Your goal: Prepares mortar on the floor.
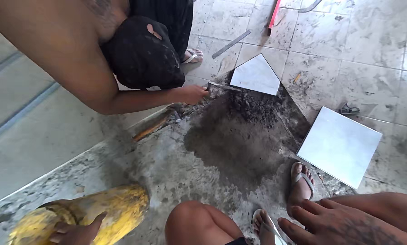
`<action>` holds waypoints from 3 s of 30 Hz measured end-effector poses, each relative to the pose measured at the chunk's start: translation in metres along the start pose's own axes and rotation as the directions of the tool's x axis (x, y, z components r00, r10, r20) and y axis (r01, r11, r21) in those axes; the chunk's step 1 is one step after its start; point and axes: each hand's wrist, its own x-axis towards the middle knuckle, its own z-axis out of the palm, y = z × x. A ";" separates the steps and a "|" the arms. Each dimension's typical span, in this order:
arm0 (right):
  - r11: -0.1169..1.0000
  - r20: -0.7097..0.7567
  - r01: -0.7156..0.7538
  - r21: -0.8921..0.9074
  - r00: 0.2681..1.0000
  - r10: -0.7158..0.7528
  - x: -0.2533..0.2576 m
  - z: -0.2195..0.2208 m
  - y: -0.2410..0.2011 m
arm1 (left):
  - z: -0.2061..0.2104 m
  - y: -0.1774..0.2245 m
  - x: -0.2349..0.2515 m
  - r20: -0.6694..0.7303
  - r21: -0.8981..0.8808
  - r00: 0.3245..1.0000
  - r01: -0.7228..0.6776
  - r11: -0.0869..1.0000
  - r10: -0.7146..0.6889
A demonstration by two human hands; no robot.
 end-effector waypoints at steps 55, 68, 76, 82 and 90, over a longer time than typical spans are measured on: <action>1.000 0.001 0.011 -0.005 1.000 -0.011 0.000 0.000 0.001 | -0.003 0.003 -0.003 0.000 0.001 1.000 -0.003 1.000 0.003; 1.000 0.003 0.009 0.003 1.000 -0.009 0.000 0.001 0.002 | 0.000 0.001 0.000 -0.002 0.015 1.000 -0.004 1.000 0.004; 1.000 0.007 0.014 -0.006 1.000 -0.014 0.000 0.000 0.002 | 0.001 -0.001 0.002 -0.007 0.004 1.000 -0.017 1.000 0.017; 1.000 0.023 0.010 0.002 1.000 -0.010 0.000 -0.001 0.002 | -0.001 0.001 0.000 0.003 0.021 1.000 -0.006 1.000 0.006; 1.000 0.037 0.007 -0.001 0.999 -0.007 0.000 -0.001 0.002 | 0.000 -0.001 0.001 -0.006 -0.004 1.000 -0.012 1.000 0.012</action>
